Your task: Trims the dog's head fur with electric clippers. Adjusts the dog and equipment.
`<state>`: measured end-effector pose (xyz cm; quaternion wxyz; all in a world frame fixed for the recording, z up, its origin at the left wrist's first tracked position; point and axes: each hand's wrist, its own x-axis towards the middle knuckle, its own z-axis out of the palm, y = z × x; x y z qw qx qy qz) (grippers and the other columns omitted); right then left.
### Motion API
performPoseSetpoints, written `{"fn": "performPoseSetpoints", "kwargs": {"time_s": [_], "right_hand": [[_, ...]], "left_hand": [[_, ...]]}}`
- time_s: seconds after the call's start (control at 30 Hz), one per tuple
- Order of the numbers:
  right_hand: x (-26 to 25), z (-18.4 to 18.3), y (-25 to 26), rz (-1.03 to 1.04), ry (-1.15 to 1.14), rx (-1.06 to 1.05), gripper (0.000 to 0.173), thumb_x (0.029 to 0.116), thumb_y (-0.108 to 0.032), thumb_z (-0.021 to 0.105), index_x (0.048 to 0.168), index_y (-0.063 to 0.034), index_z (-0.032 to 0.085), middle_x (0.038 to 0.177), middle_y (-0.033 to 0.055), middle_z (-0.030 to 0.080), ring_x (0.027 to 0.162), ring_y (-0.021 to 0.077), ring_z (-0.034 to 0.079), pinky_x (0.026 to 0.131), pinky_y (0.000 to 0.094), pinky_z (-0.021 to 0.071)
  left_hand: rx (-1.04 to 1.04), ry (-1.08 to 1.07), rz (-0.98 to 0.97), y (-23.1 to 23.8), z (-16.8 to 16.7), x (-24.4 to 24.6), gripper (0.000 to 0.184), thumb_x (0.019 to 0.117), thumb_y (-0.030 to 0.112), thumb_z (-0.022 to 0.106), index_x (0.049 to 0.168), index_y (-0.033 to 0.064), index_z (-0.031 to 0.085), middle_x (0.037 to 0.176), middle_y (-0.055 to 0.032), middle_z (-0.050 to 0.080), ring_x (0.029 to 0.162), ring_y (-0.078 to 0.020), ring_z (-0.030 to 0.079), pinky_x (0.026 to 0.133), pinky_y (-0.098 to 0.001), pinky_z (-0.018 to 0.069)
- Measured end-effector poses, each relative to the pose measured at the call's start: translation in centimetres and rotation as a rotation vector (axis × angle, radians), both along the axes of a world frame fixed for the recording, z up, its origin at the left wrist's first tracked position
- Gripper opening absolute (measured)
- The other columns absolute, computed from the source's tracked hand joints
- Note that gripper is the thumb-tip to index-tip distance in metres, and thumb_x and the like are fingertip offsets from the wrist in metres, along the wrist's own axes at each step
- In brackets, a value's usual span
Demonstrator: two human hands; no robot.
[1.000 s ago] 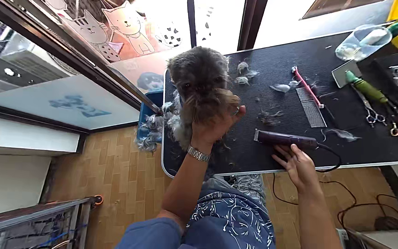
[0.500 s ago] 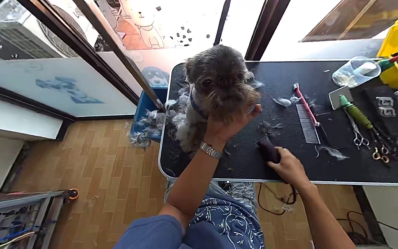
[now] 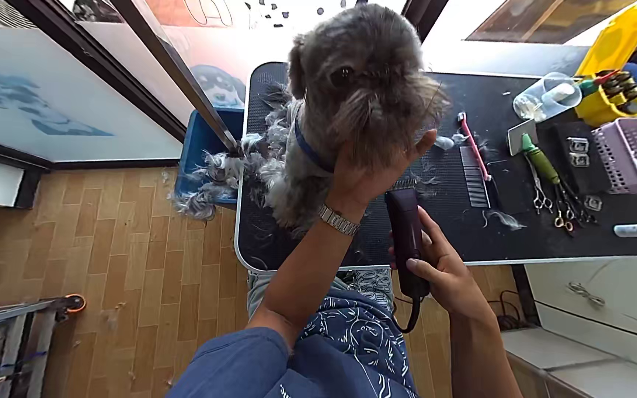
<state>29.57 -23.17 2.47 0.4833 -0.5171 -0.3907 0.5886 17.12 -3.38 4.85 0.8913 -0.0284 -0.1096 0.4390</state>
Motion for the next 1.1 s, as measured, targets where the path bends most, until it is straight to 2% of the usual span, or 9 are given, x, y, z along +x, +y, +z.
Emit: {"fn": "performPoseSetpoints", "kwargs": {"time_s": [0.23,0.5,0.63,0.73,0.87,0.93,1.0,1.07,1.1], "right_hand": [[-1.8,2.5,0.4,-0.014,-0.298,0.187,0.077,0.0998,-0.019,0.062,0.164,-0.0181,0.02,0.127,0.0112,0.065,0.1,0.0227,0.072,0.082,0.0357,0.0645],[0.4,3.7,0.2,-0.076,-0.342,0.271,0.069,0.096,-0.023,0.066,0.157,-0.0221,0.034,0.122,0.0058,0.068,0.091,0.0196,0.073,0.075,0.033,0.065],[-0.1,5.5,1.5,-0.078,-0.49,0.327,0.067,0.0946,-0.025,0.067,0.155,-0.0231,0.039,0.121,0.0001,0.068,0.091,0.0142,0.072,0.073,0.0308,0.0646],[-0.4,6.6,2.4,-0.087,-0.558,0.383,0.068,0.0937,-0.02,0.067,0.155,-0.0183,0.038,0.122,-0.0015,0.067,0.091,0.0108,0.071,0.071,0.0279,0.0643],[-1.1,7.0,2.9,-0.083,-0.605,0.412,0.069,0.0916,-0.016,0.067,0.154,-0.0157,0.039,0.12,-0.0012,0.067,0.089,0.0084,0.07,0.069,0.0249,0.0629],[-1.5,7.1,3.0,-0.081,-0.622,0.426,0.068,0.0912,-0.016,0.067,0.154,-0.0139,0.039,0.12,-0.0009,0.067,0.089,0.0065,0.069,0.068,0.0231,0.0618],[-1.8,7.2,3.2,-0.082,-0.637,0.435,0.068,0.0907,-0.015,0.067,0.153,-0.0122,0.04,0.12,-0.0004,0.067,0.089,0.0051,0.069,0.069,0.0213,0.0611],[-2.1,7.3,3.4,-0.082,-0.65,0.44,0.069,0.0896,-0.014,0.067,0.153,-0.0116,0.04,0.122,-0.0001,0.067,0.091,0.0041,0.068,0.07,0.0203,0.0605],[-2.3,7.4,3.5,-0.081,-0.656,0.448,0.069,0.0897,-0.014,0.067,0.153,-0.0107,0.041,0.123,0.0002,0.066,0.091,0.004,0.068,0.071,0.0202,0.0605]], "left_hand": [[0.027,-0.026,0.038,0.2,0.9,0.2,0.057,0.1066,0.051,0.023,0.121,0.0062,0.054,0.114,-0.016,0.063,0.112,-0.033,0.064,0.097,-0.0532,0.0529],[0.116,0.053,0.031,0.6,0.9,-0.7,0.057,0.1081,0.045,0.019,0.109,0.0043,0.058,0.1,-0.0144,0.065,0.094,-0.0285,0.066,0.088,-0.0416,0.0559],[0.147,0.049,0.03,0.2,-0.5,0.0,0.056,0.107,0.045,0.021,0.112,0.0036,0.058,0.105,-0.0139,0.064,0.105,-0.0303,0.065,0.099,-0.0481,0.0516],[0.092,0.18,0.057,-0.5,-0.9,0.0,0.064,0.103,0.057,0.022,0.109,0.0079,0.063,0.107,-0.0124,0.067,0.103,-0.027,0.065,0.091,-0.0447,0.0545],[0.061,0.154,0.05,-0.4,-3.0,0.2,0.063,0.1013,0.063,0.029,0.115,0.0126,0.064,0.112,-0.0094,0.069,0.108,-0.0246,0.065,0.095,-0.0448,0.0539],[0.173,0.05,0.025,0.3,-6.2,0.9,0.056,0.1022,0.06,0.036,0.124,0.0161,0.063,0.122,-0.0049,0.067,0.118,-0.0196,0.062,0.102,-0.0409,0.0502],[0.016,0.092,0.003,-0.2,-4.2,0.7,0.05,0.1007,0.051,0.044,0.119,0.0088,0.064,0.117,-0.0136,0.068,0.114,-0.0288,0.064,0.103,-0.0506,0.0489],[0.304,-0.069,0.005,0.7,-6.1,1.3,0.052,0.1046,0.047,0.043,0.137,0.0083,0.054,0.138,-0.015,0.059,0.132,-0.0302,0.055,0.113,-0.0503,0.0417],[0.249,-0.048,0.007,0.3,-4.9,1.0,0.048,0.1035,0.044,0.046,0.132,0.0068,0.057,0.132,-0.0161,0.062,0.127,-0.0316,0.058,0.11,-0.0518,0.0443]]}}
